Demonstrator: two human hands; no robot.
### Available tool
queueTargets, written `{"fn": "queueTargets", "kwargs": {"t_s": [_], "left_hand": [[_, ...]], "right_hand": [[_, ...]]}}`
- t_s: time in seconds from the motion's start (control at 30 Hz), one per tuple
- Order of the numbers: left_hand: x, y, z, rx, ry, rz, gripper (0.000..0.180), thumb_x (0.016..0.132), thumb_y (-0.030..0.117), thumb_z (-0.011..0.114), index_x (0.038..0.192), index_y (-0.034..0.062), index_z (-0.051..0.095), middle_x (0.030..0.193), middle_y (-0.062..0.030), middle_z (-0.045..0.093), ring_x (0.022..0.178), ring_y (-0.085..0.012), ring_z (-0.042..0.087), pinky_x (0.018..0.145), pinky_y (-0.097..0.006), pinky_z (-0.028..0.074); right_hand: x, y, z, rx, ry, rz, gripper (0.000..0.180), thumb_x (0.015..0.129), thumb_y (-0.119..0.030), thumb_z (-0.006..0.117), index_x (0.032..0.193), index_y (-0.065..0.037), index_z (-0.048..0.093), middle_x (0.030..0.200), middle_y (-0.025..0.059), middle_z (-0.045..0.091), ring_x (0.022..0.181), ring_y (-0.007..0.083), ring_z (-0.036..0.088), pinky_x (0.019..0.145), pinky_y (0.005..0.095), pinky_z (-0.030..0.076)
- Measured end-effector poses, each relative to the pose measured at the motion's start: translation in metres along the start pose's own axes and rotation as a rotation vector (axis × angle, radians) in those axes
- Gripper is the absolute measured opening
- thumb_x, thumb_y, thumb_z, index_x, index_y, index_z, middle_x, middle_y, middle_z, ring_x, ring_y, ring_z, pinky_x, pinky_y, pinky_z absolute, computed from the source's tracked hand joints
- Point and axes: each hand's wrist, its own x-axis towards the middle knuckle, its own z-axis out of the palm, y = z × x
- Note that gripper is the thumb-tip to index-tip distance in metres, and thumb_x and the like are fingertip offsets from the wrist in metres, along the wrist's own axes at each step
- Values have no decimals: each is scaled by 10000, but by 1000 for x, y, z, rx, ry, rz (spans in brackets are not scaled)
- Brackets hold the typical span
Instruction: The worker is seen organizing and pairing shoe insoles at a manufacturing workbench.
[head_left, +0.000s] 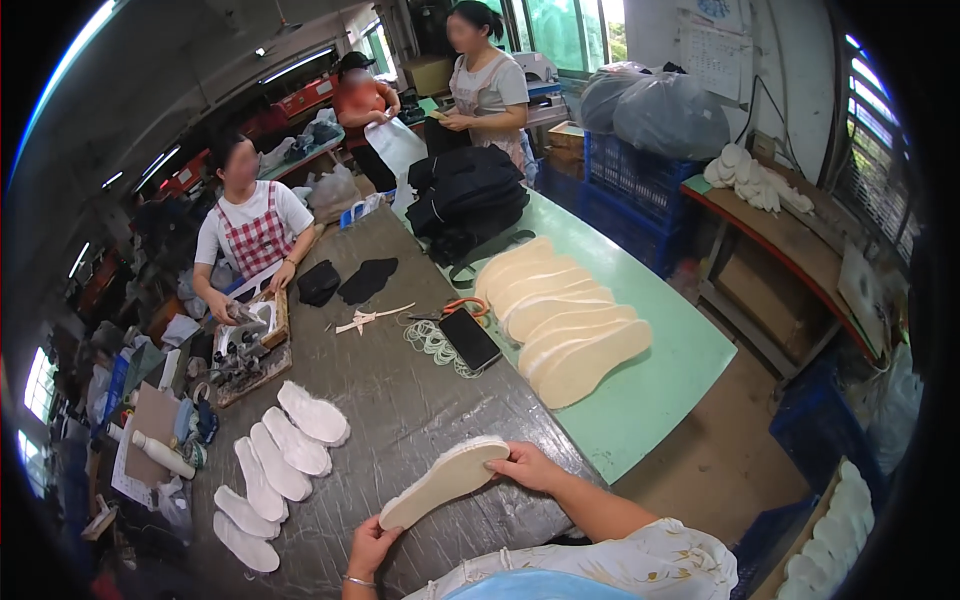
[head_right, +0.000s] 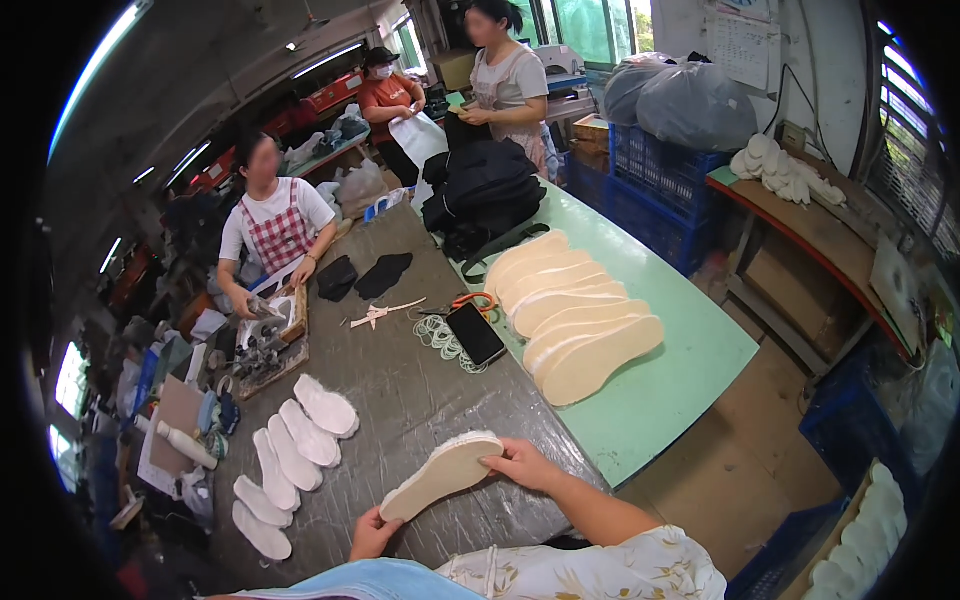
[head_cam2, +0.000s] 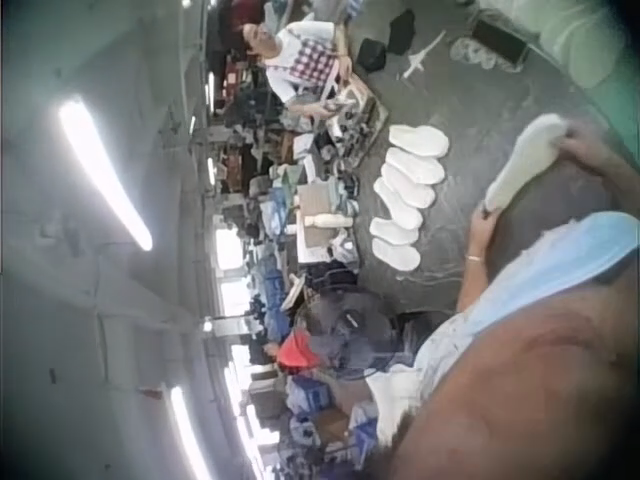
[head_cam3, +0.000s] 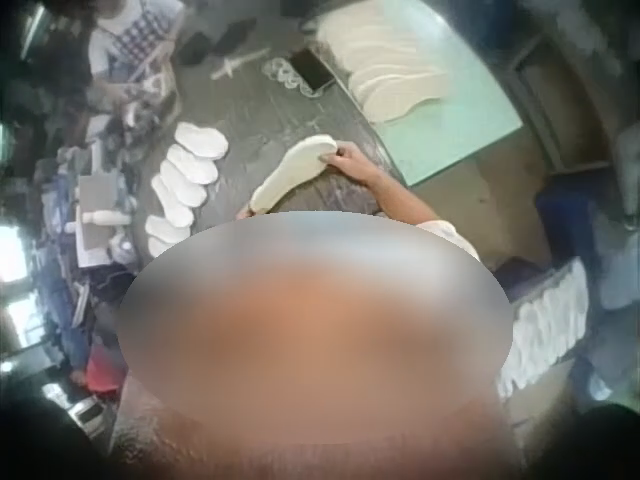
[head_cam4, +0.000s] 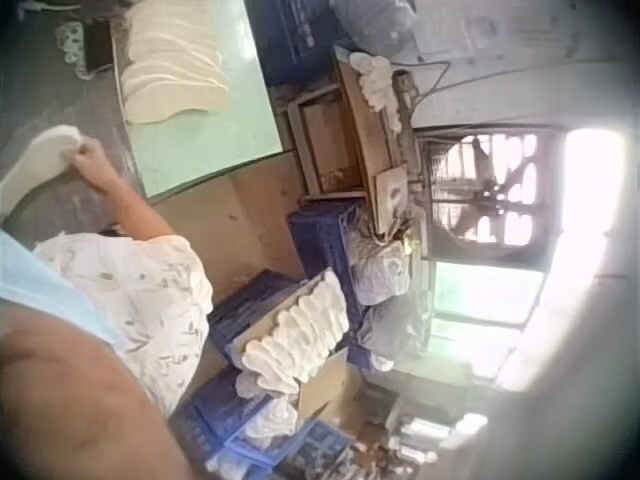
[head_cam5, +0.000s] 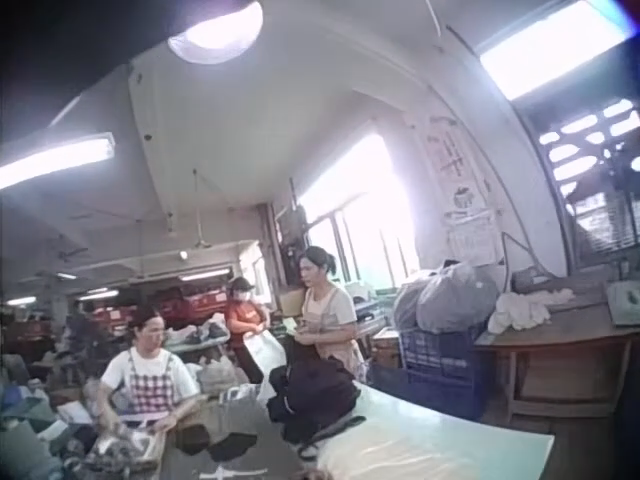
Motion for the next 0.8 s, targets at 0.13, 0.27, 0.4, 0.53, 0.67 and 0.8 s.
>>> {"fn": "queueTargets", "kwargs": {"t_s": [0.13, 0.27, 0.4, 0.53, 0.67, 0.8], "left_hand": [[3, 1, 2, 126, 125, -77, 218, 859, 15, 688, 1067, -49, 692, 965, -52, 713, 881, -114, 659, 793, -244, 524], [4, 3, 5, 51, 128, -65, 254, 857, 18, 691, 1103, -48, 678, 974, -56, 709, 827, -113, 652, 742, -236, 521], [5, 9, 10, -97, 35, -179, 418, 843, 35, 708, 1236, -38, 587, 1052, -77, 689, 863, -143, 655, 731, -247, 516], [7, 22, 20, 269, 95, 62, 751, 754, 105, 806, 1398, 2, 433, 1285, -136, 589, 1121, -203, 600, 891, -342, 509], [20, 92, 52, 393, 39, 358, 896, 696, 175, 849, 1446, 32, 379, 1385, -158, 501, 1228, -264, 528, 995, -397, 433], [30, 180, 98, 467, 0, 597, 854, 677, 154, 842, 1414, 32, 429, 1338, -151, 536, 1212, -279, 536, 992, -392, 435]], "right_hand": [[1, -3, 1, 27, 11, 20, 303, 956, -159, 622, 1236, -43, 605, 1095, 16, 658, 927, 80, 599, 788, 244, 514], [-2, -11, 6, -17, 20, -28, 426, 949, -132, 623, 1346, -32, 505, 1195, 45, 623, 1087, 124, 576, 943, 294, 477], [0, -8, 2, -30, 52, -15, 483, 946, -115, 622, 1388, -23, 451, 1253, 60, 600, 1157, 139, 550, 1002, 309, 440], [-5, -22, 6, 69, 72, -10, 430, 948, -106, 619, 1348, -9, 494, 1240, 58, 617, 1124, 127, 573, 978, 289, 452], [-5, -58, 29, -71, -17, -95, 381, 949, -123, 625, 1304, -16, 538, 1181, 55, 633, 1056, 124, 595, 920, 281, 479], [3, -108, 50, -463, -106, -292, 314, 914, -151, 655, 1213, -62, 614, 1002, 86, 693, 906, 177, 668, 792, 316, 513]]}}
